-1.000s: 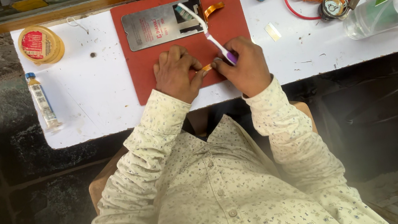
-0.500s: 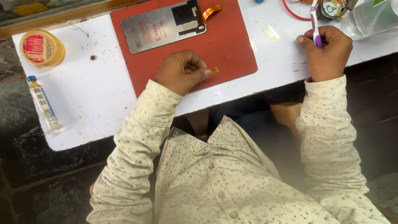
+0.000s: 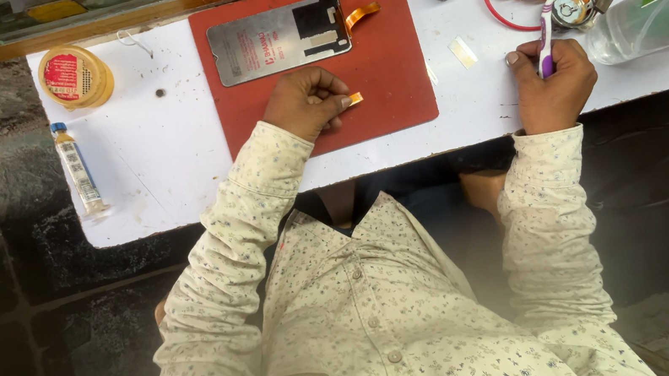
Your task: The person works on a small flex cable component at a repair bench, holding and repositioning it with their fingers, brushing it with a toothbrush, applying paste from a small tube, and finally soldering it using a soldering iron.
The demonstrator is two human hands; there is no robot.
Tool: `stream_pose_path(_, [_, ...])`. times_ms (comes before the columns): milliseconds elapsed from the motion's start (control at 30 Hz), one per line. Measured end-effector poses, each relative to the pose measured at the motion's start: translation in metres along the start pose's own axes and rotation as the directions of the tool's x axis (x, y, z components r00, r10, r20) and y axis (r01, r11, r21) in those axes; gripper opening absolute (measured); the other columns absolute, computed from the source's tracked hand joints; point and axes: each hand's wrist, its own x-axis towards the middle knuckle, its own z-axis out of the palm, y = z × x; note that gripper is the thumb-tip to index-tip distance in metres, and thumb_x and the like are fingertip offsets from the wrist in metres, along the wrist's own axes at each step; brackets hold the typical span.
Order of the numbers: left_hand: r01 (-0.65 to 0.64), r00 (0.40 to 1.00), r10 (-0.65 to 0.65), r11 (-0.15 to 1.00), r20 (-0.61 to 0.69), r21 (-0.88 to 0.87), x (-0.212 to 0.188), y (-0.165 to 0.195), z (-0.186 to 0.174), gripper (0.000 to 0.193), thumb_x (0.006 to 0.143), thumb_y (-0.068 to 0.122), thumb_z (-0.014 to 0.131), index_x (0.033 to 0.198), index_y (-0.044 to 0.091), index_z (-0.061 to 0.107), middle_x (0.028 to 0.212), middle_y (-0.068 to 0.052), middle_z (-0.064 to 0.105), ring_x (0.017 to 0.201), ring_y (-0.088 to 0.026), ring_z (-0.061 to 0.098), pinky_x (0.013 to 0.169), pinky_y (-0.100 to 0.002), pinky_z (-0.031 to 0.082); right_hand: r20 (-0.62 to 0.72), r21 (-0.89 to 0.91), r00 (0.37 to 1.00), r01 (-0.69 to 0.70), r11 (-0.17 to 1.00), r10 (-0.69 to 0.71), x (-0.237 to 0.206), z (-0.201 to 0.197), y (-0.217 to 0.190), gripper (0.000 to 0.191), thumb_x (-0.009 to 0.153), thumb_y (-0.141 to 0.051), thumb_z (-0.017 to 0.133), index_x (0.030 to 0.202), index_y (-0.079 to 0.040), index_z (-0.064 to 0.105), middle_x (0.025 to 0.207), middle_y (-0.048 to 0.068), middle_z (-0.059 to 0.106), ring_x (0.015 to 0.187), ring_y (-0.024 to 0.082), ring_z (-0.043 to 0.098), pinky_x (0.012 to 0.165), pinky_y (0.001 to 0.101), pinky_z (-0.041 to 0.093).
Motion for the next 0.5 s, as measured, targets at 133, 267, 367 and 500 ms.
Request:
stream_pose_path(133, [-0.030, 0.998, 0.035, 0.996, -0.057, 0.087, -0.0011, -0.0051, 0.0050, 0.012, 0.089, 0.007, 0.074, 0.099, 0.000, 0.070, 0.082, -0.004, 0.074, 0.061, -0.005, 0.066, 0.055, -0.021, 0.059, -0.006, -0.008, 1.000, -0.022, 1.000, 0.022, -0.0013, 0.0031, 0.0031, 0.014, 0.088, -0.002, 0.087, 0.098, -0.001, 0.077, 0.086, 0.007, 0.060, 0.073, 0.017, 0.049, 0.070, 0.0321, 0.042])
stream_pose_path(267, [-0.043, 0.996, 0.055, 0.986, -0.068, 0.159, -0.0006, -0.0071, 0.0061, 0.011, 0.090, 0.008, 0.075, 0.097, 0.001, 0.070, 0.080, -0.004, 0.074, 0.061, -0.004, 0.066, 0.055, -0.022, 0.059, -0.014, -0.017, 1.000, 0.003, 1.000, -0.003, -0.0019, 0.0040, 0.0046, 0.014, 0.088, -0.001, 0.086, 0.098, -0.001, 0.076, 0.088, 0.006, 0.061, 0.075, 0.017, 0.051, 0.072, 0.0319, 0.043])
stream_pose_path(367, [-0.045, 0.996, 0.058, 0.982, -0.068, 0.183, -0.0010, -0.0085, 0.0069, 0.012, 0.090, 0.009, 0.075, 0.097, 0.001, 0.070, 0.079, -0.004, 0.074, 0.061, -0.004, 0.065, 0.055, -0.022, 0.059, -0.017, -0.015, 1.000, -0.002, 1.000, 0.002, -0.0022, 0.0041, 0.0055, 0.015, 0.088, -0.001, 0.086, 0.099, -0.001, 0.076, 0.089, 0.006, 0.062, 0.075, 0.017, 0.052, 0.072, 0.0317, 0.044])
stream_pose_path(500, [-0.046, 0.995, 0.064, 0.976, -0.079, 0.214, -0.0018, -0.0102, 0.0079, 0.013, 0.090, 0.011, 0.076, 0.096, 0.001, 0.070, 0.078, -0.004, 0.074, 0.059, -0.005, 0.065, 0.055, -0.022, 0.058, -0.019, -0.013, 1.000, -0.014, 1.000, 0.013, -0.0027, 0.0044, 0.0060, 0.015, 0.088, -0.001, 0.086, 0.099, -0.002, 0.076, 0.089, 0.006, 0.062, 0.075, 0.017, 0.052, 0.073, 0.0316, 0.044])
